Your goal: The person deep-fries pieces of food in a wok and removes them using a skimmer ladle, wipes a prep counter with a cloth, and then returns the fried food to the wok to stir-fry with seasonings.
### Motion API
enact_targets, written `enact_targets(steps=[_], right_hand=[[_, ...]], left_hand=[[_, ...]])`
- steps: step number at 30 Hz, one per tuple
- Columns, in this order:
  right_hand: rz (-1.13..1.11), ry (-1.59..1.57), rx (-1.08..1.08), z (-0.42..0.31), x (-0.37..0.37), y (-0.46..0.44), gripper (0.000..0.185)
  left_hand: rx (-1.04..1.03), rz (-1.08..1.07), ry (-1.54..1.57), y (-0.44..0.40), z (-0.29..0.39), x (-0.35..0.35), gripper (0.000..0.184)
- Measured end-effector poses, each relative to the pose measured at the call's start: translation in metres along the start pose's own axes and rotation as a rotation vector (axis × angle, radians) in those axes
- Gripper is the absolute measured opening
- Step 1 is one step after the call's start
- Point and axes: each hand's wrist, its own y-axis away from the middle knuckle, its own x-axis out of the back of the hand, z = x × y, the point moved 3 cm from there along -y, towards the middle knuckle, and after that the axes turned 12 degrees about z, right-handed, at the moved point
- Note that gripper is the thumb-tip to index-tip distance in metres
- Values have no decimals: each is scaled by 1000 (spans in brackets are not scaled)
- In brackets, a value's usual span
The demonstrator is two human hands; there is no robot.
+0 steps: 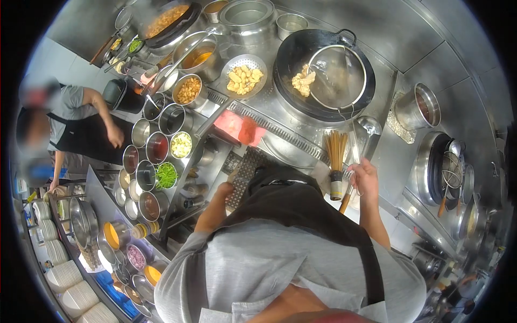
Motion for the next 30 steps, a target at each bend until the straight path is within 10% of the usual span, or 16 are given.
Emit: enact_targets(steps=[12, 16, 18, 19, 30], right_hand=[[-14, 327, 253, -26, -59, -67, 47], [-4, 415, 300, -32, -54, -62, 46], [31, 514, 363, -33, -48, -62, 46], [37, 553, 381, -32, -45, -64, 46], [69, 754, 437, -27, 14, -51, 42]], left_hand=[[-434, 300, -542, -26, 58, 25, 22], [-196, 246, 6, -4, 72, 32, 20], [-651, 291, -615, -3, 71, 25, 24], [-224, 310, 8, -1, 58, 16, 18], [-104, 149, 46, 18, -17, -3, 20]])
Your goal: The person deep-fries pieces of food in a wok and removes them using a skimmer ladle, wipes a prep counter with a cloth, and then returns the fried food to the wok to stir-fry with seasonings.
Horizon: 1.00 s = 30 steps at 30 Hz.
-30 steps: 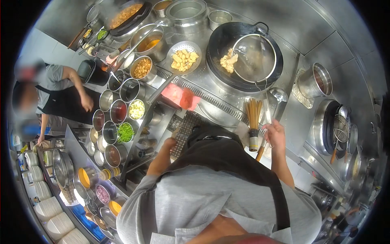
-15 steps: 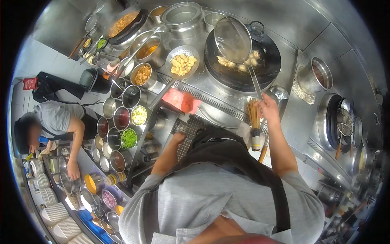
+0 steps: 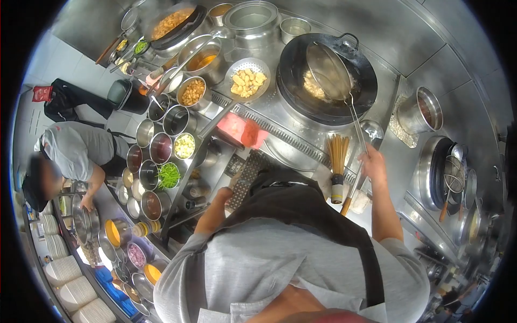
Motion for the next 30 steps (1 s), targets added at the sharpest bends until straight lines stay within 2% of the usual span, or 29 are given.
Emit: enact_targets(steps=[2, 3, 5, 6, 7, 8, 10, 11, 13, 17, 19, 20, 22, 23, 26, 27, 29, 30], right_hand=[[-116, -180, -90, -16, -12, -14, 40], [-107, -184, -95, -18, -21, -22, 40], [-135, -399, -129, -17, -44, -33, 38], [-133, -407, -133, -18, -48, -31, 38], [-137, -487, -174, -21, -50, -28, 38], [-142, -564, -213, -24, -51, -26, 38], [-156, -584, -209, -26, -42, -18, 40], [-113, -471, -173, -27, -36, -15, 41], [-27, -274, -127, -26, -30, -10, 45], [30, -261, -160, -17, -45, -11, 46], [57, -233, -134, -27, -45, -11, 46], [77, -204, -106, -29, -45, -9, 46], [107, -213, -95, -28, -44, -6, 46], [131, -219, -75, -28, -43, -5, 46], [66, -278, -148, -20, -41, 3, 46], [67, -276, -147, -19, -42, 5, 46], [46, -137, -96, -16, -45, 7, 46], [45, -137, -97, -13, -45, 8, 46]], left_hand=[[-39, -21, -44, -1, 3, 0, 19], [-40, -39, -140, -6, 6, -1, 19], [-39, -54, -245, -16, 12, -2, 20], [-137, -49, -424, -22, 18, -2, 21], [-236, -44, -602, -24, 31, 3, 30], [-233, -43, -608, -27, 42, 7, 30], [134, 72, -3, -19, 60, 20, 28], [135, 68, -2, -19, 61, 20, 28], [-69, 133, -11, -39, 54, 14, 26], [-36, 173, -64, -32, 63, 15, 26], [-431, 78, -581, -34, 49, 4, 25], [-435, 74, -589, -33, 41, 2, 25], [-132, -39, -151, -29, 24, -2, 29], [-74, -38, -98, -29, 17, -5, 29], [-516, 182, -562, -53, -13, -29, 28], [-518, 182, -560, -56, -16, -26, 28], [-778, 100, -570, -41, -9, -5, 26], [-777, 99, -569, -28, 4, 4, 26]])
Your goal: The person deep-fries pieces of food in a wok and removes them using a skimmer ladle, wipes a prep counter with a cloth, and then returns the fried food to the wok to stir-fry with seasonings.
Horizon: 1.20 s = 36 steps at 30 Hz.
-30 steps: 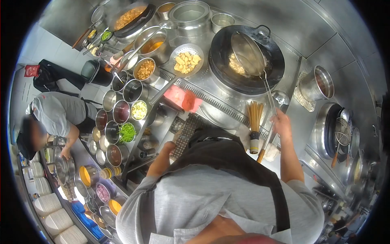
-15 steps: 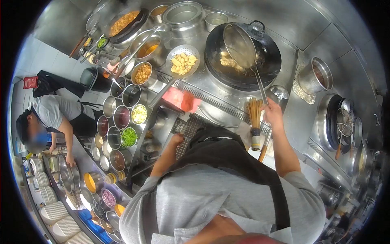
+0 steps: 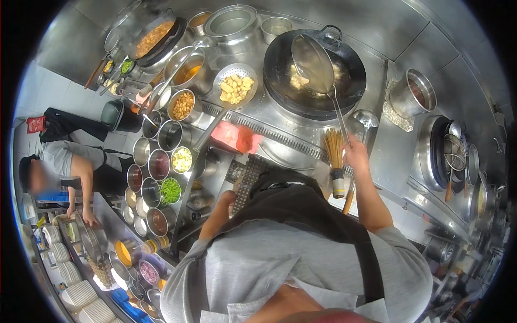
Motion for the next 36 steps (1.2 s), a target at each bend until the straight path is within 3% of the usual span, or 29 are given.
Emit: enact_targets(steps=[2, 3, 4, 5, 6, 8, 12, 14, 15, 16, 18, 19, 21, 25, 27, 28, 30, 31, 32, 34, 36], right_hand=[[-61, -298, -180, 7, 0, -1, 43], [-64, -299, -178, 7, 0, 1, 43], [-111, -377, -227, 6, 0, 4, 42], [-158, -453, -276, 6, -1, 6, 42], [-160, -451, -275, 2, -4, 5, 42], [-167, -402, -203, -13, -19, 3, 36], [-128, -518, -244, -31, -55, -19, 28], [-163, -735, -339, -38, -61, -24, 26], [-171, -734, -332, -43, -59, -22, 28], [-173, -729, -334, -48, -55, -21, 28], [-182, -613, -266, -58, -48, -19, 26], [-185, -611, -265, -59, -46, -18, 26], [-180, -506, -218, -58, -41, -13, 27], [-196, -483, -233, -35, -40, -4, 29], [-193, -477, -265, -27, -39, -1, 30], [-204, -470, -263, -26, -38, 2, 30], [-139, -473, -255, -26, -35, 5, 29], [-144, -470, -254, -27, -35, 7, 29], [-87, -322, -180, -30, -32, 7, 30], [-24, -172, -110, -33, -26, 8, 32], [-42, -105, -104, -33, -23, 6, 36]], left_hand=[[553, -170, 315, -8, 21, 28, 24], [556, -169, 315, -16, 27, 36, 24], [860, -184, 504, -19, 25, 38, 23], [1163, -197, 696, -18, 25, 39, 40], [1163, -196, 699, -22, 22, 39, 40], [453, -319, 58, -37, 21, 31, 30], [250, -195, -99, -42, 18, 31, 26], [732, -128, 349, -42, 24, 55, 30], [447, -134, 100, -46, 22, 56, 30], [447, -136, 105, -45, 17, 54, 30], [155, -138, -99, -46, 17, 52, 28], [158, -137, -96, -43, 19, 51, 28], [444, -122, 64, -36, 16, 48, 27], [322, -244, -52, -32, 7, 12, 27], [458, -200, 294, -22, 14, 12, 27], [467, -197, 303, -20, 24, 22, 27], [900, -214, 480, -19, 30, 31, 26], [773, -196, 394, -22, 29, 31, 30], [773, -196, 397, -22, 27, 29, 30], [900, -80, 515, -26, 22, 32, 33], [926, -98, 534, -34, 19, 39, 34]])
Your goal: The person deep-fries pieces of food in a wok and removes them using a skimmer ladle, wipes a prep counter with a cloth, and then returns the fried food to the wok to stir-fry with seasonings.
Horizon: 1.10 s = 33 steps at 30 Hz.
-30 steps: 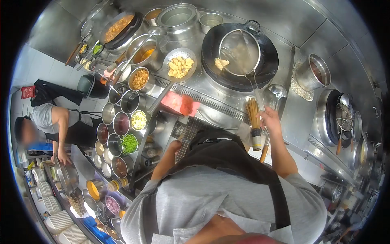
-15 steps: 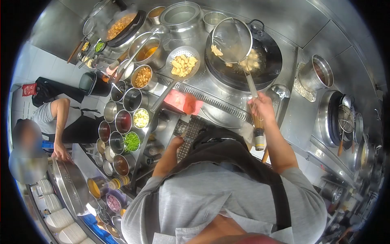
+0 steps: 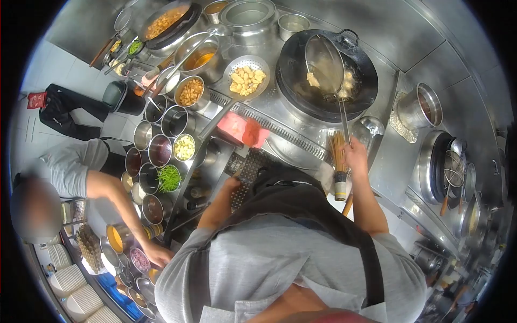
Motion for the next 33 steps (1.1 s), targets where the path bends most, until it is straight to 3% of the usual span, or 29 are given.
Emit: enact_targets(steps=[4, 6, 7, 8, 9, 10, 11, 12, 13, 14, 15, 16, 17, 20, 22, 24, 27, 33], right_hand=[[20, 43, 19, 20, 9, -7, 40], [153, 267, 343, 35, 12, -8, 37], [133, 274, 358, 44, 13, -7, 37], [207, 387, 510, 47, 16, -5, 36], [267, 487, 685, 50, 15, -5, 36], [258, 479, 665, 66, 16, -9, 36], [225, 471, 663, 78, 16, -11, 36], [122, 338, 420, 69, 16, -6, 38], [131, 352, 484, 86, 17, -13, 40], [108, 462, 349, 86, 18, -14, 38], [66, 474, 456, 48, 15, 9, 38], [13, 496, 403, 64, 9, -5, 38], [-15, 532, 338, 81, 12, -20, 39], [7, 827, 567, 93, 24, -36, 37], [-34, 796, 633, 97, 22, -46, 36], [-88, 755, 709, 98, 17, -56, 36], [-196, 697, 837, 87, 1, -63, 36], [-358, 576, 1008, 76, -41, -51, 35]], left_hand=[[-30, 20, 65, 16, 15, 17, 35], [-110, 35, -20, 15, 15, 17, 33], [-188, 51, -111, 7, 7, 11, 35], [-166, 58, -81, -3, 1, 3, 35], [-332, 116, -249, -26, -12, -18, 35], [-467, 184, -407, -34, -28, -28, 35], [-132, 164, -129, 0, -6, 0, 33], [-137, 353, -17, -2, -16, -10, 30], [-327, 389, -206, -7, -20, -18, 29], [-181, 330, -66, 13, -12, -7, 38], [-130, 221, -130, 59, 7, 22, 32], [0, 372, 82, 56, -7, 3, 31], [99, 390, 176, 61, -14, -6, 33], [282, 467, 307, 108, -21, -14, 35], [383, 509, 352, 123, -35, -44, 36], [467, 405, 419, 124, -62, -102, 35], [592, 425, 482, 184, -72, -161, 33], [757, 458, 652, 311, -43, -295, 29]])
